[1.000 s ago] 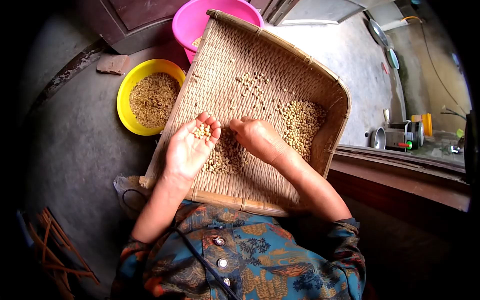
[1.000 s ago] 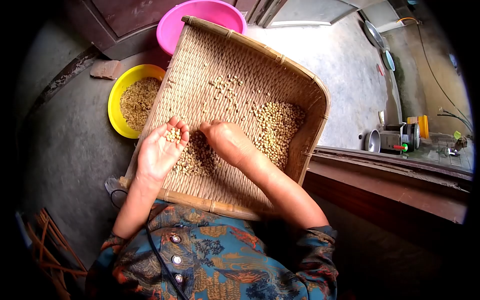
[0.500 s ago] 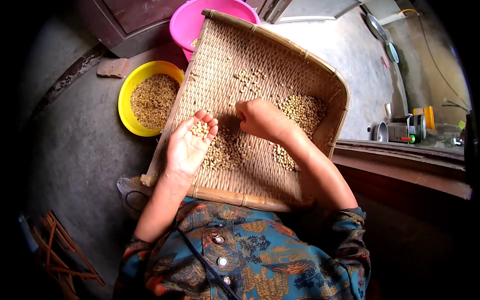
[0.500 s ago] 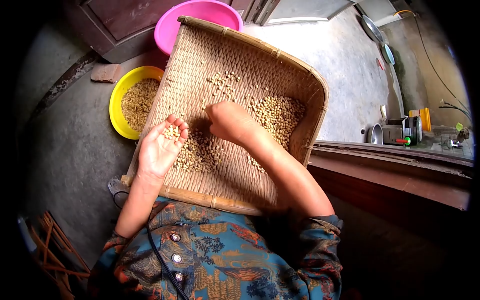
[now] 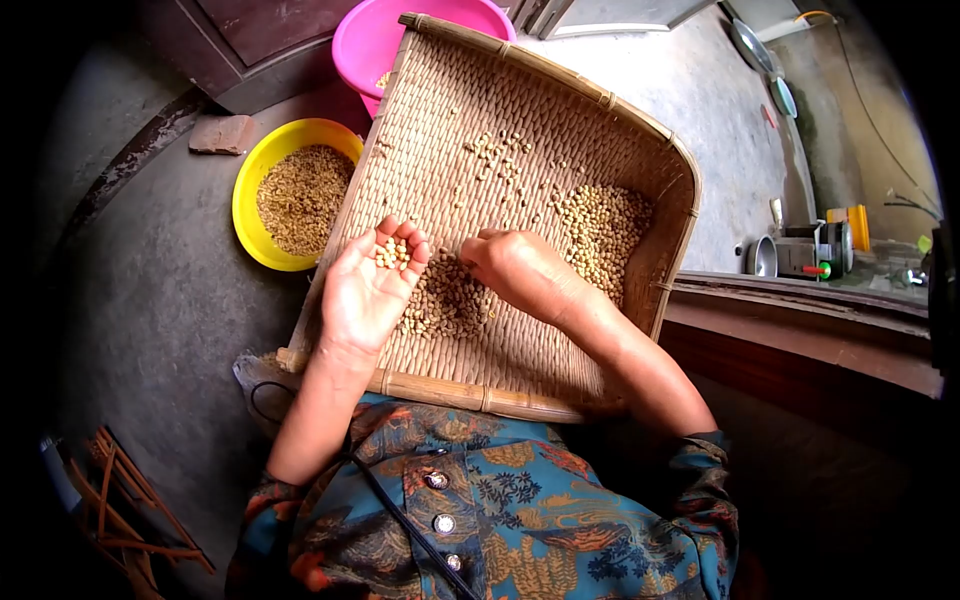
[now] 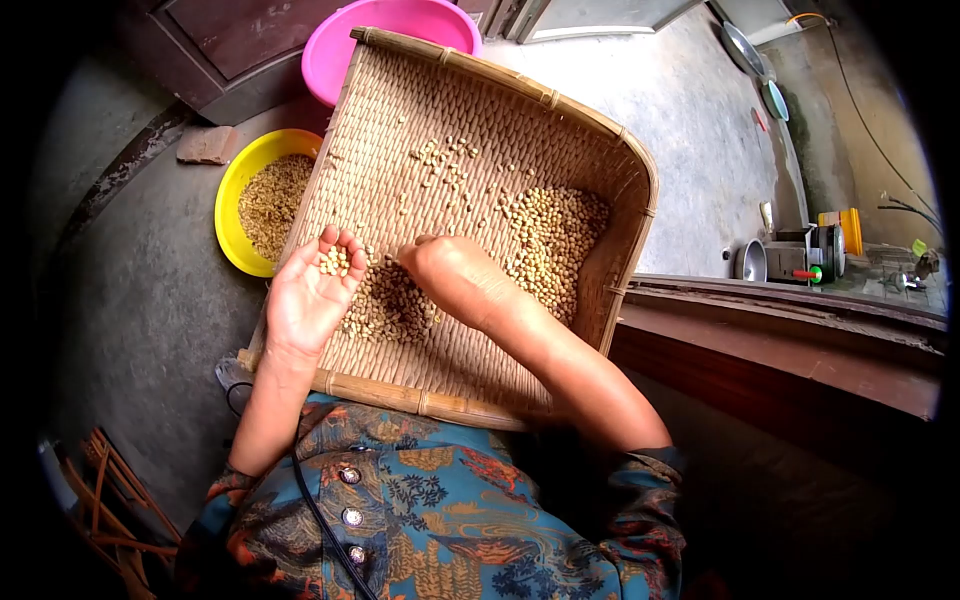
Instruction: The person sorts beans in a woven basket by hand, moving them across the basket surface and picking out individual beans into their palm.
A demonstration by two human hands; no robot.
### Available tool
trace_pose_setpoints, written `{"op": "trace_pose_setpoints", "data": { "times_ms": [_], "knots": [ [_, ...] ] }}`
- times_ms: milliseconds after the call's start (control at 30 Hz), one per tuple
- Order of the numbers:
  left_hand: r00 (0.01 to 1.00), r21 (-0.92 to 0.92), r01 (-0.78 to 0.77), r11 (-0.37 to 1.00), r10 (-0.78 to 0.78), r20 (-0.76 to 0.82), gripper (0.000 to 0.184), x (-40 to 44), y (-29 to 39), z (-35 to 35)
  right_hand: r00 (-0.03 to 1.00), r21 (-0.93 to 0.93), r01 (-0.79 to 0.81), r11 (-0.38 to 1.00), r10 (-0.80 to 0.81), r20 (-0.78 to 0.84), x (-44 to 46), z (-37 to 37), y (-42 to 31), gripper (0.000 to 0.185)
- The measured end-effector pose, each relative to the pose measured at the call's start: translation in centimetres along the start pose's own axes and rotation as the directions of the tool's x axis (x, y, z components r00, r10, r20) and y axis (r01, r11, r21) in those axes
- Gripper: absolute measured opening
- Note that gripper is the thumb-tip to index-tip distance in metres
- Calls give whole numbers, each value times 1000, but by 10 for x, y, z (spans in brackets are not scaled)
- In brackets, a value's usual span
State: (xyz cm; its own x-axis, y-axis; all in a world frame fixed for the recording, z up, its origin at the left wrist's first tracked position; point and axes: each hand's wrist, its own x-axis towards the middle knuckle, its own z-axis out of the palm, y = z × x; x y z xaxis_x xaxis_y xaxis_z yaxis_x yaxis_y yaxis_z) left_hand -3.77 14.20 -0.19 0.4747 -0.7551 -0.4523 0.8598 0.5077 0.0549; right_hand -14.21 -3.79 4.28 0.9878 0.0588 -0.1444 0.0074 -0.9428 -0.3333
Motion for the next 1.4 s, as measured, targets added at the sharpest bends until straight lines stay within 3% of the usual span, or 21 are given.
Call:
{"op": "trace_pose_setpoints", "data": {
  "times_ms": [67, 167, 300, 367, 433, 467, 500, 567, 633, 700, 767, 800, 933, 1100, 1400],
  "knots": [
    [1000, 18, 6, 1000, -6, -10, 25, 1, -1, 0, 996, 2, 49, 999, -49, -79, 2, 20, 2, 2],
    [999, 46, 8, 999, -7, -35, 25, 0, -2, -2, 1000, -95, 28, 995, -29, -6, 5, 19, -7, 4],
    [1000, 119, 10, 993, -6, -31, 24, 0, -4, -1, 993, 33, -39, 999, 42, -114, 9, 9, -9, 9],
    [999, 182, -4, 983, 12, -44, 24, -1, -8, 2, 988, 410, -69, 909, 119, -97, 8, -5, -17, 9],
    [998, 194, 61, 979, -60, -10, 25, -1, -6, 0, 974, 551, 25, 834, 104, -202, 3, -20, -32, 13],
    [997, 170, 72, 983, -70, -14, 25, -2, -8, 2, 980, 506, 15, 863, 87, -177, -1, -24, -32, 16],
    [996, 146, 84, 986, -82, -17, 25, -2, -10, 6, 964, 344, 16, 939, 77, -255, -4, -14, -23, 8],
    [991, 106, 133, 985, -128, -48, 25, -2, -9, 8, 976, 113, -159, 981, 173, -131, -11, 4, 11, 12],
    [989, 84, 134, 987, -129, -71, 22, -1, -9, 10, 945, 40, -277, 960, 280, -167, -15, 11, 41, 16],
    [988, 79, 135, 988, -128, -81, 22, 3, -8, 9, 899, 71, -399, 914, 405, -165, -14, -3, 57, 9],
    [985, 100, 155, 983, -145, -97, 22, 6, -9, 16, 861, 176, -272, 946, 321, -395, -8, -2, 74, 13],
    [983, 127, 163, 978, -150, -103, 22, 8, -10, 22, 865, 213, -393, 894, 439, -245, -1, -8, 78, 26],
    [983, 256, 175, 951, -156, -94, 22, 17, -18, 49, 880, 219, -394, 893, 435, -190, 21, -15, 84, 34],
    [982, 384, 190, 904, -177, -69, 22, 33, -37, 75, 905, 206, -306, 929, 352, -240, 27, -10, 90, 29],
    [973, 339, 225, 913, -194, -124, 22, 43, -54, 48, 895, 314, -311, 897, 388, -221, 30, -8, 99, 16]
  ]
}}
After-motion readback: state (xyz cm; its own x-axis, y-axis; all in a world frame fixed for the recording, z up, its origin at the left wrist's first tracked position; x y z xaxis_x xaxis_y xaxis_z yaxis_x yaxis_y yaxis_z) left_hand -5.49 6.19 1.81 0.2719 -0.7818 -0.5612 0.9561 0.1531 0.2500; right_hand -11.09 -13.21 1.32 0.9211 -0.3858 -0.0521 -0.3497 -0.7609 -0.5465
